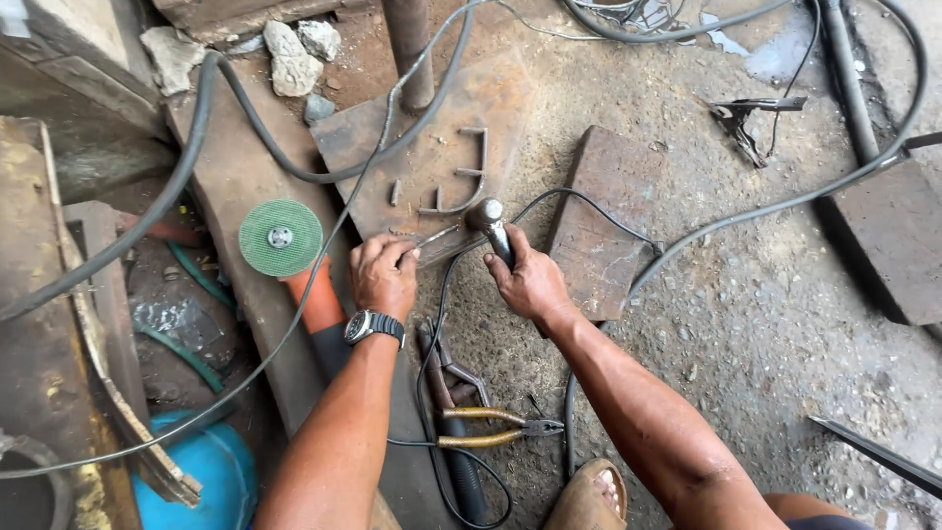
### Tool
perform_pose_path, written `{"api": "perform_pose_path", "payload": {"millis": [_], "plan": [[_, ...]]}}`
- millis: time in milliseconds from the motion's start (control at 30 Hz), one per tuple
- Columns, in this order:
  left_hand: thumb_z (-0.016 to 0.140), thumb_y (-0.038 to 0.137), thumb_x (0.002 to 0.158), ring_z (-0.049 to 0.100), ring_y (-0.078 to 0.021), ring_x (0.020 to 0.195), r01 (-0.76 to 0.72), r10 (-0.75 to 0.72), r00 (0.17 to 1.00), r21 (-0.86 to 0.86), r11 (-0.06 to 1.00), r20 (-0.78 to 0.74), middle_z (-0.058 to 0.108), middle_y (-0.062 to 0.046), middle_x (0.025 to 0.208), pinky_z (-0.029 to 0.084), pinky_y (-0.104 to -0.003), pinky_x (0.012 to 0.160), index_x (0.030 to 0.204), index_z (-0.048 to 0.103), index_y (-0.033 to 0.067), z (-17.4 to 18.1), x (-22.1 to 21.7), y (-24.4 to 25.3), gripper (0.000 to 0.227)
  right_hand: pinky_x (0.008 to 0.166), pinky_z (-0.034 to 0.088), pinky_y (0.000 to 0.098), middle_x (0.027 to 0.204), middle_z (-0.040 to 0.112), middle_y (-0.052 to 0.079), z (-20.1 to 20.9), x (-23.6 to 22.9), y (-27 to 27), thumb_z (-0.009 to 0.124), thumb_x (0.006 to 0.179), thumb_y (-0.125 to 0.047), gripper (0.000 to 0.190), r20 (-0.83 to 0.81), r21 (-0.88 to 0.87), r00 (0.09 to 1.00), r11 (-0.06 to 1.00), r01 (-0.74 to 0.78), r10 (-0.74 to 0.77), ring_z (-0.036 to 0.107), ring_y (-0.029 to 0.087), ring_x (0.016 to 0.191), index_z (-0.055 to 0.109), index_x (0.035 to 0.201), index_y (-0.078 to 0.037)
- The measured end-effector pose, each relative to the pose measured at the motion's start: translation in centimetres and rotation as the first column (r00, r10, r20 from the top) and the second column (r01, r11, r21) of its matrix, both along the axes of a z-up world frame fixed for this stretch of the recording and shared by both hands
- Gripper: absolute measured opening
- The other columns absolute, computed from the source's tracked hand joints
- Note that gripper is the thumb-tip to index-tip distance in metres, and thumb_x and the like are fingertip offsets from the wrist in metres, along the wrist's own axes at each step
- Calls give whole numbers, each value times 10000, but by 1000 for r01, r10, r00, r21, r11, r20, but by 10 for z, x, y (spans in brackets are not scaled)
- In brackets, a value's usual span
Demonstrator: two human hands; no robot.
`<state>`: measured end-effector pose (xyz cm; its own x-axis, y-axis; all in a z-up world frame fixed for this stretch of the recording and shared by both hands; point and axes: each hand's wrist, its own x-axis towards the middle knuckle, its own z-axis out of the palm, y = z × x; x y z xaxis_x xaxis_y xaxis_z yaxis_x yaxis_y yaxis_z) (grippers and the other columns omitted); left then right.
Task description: The person uses pliers to hold a small metal rod and repeatedly strikes it with a hammer on a metal surface. After hammering, the person picks up the rod and places it on a metal grate on the floor.
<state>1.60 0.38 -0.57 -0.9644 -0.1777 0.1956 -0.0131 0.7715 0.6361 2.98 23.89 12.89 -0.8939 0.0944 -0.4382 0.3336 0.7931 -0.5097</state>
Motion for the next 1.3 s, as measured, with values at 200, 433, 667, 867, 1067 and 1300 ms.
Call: {"api": "perform_pose_path", "payload": {"millis": [200, 433, 667, 867, 1067, 1300], "plan": [[766, 373, 913, 636, -235, 1093, 36, -38, 981, -11, 999, -191, 665, 80, 1084, 526, -411, 967, 1002, 761, 342, -7, 0, 1, 94, 986, 521, 632, 1111, 740, 292, -9, -3, 2, 595, 1012, -466, 518, -22, 40, 999, 998, -42, 43, 686, 527, 1103, 447, 1478, -296], [741, 384, 901, 605, -216, 1150, -32, 37, 993, 46, 998, -110, 654, 92, 1098, 530, -425, 948, 973, 734, 323, -4, -2, 6, 95, 955, 531, 625, 1084, 746, 244, 3, 8, -6, 606, 1003, -488, 489, -36, -18, 999, 1000, -22, 21, 681, 508, 1101, 470, 1452, -349], [722, 392, 915, 584, -208, 1199, -26, 27, 999, 40, 999, -23, 643, 103, 1104, 526, -434, 975, 986, 717, 319, -6, 1, 7, 102, 847, 548, 649, 1065, 735, 239, 17, 9, -20, 620, 1018, -489, 514, -225, -12, 950, 975, -223, 214, 698, 510, 1021, 485, 1472, -290], [675, 408, 944, 544, -192, 1250, -24, 24, 999, 7, 1000, 47, 632, 109, 1106, 515, -443, 993, 1010, 703, 324, 7, 4, 10, 110, 834, 556, 643, 1054, 734, 222, 6, 5, -29, 597, 1031, -508, 533, -251, 80, 909, 943, -323, 333, 710, 501, 975, 479, 1507, -298], [633, 383, 959, 522, -205, 1262, -8, 9, 997, -5, 1000, 80, 631, 94, 1096, 519, -457, 976, 1026, 705, 305, 16, 3, 9, 125, 742, 543, 645, 961, 723, 262, 39, 2, -41, 631, 1042, -406, 493, -313, -20, 907, 953, -302, 281, 709, 532, 897, 524, 1485, -217], [617, 398, 950, 509, -185, 1274, -12, 14, 998, -33, 999, 67, 605, 101, 1098, 522, -448, 972, 1005, 679, 310, 9, 5, 13, 121, 881, 530, 662, 951, 739, 276, 16, 0, -31, 579, 1020, -532, 542, -96, 121, 936, 937, -326, 338, 711, 533, 955, 477, 1509, -321]]}}
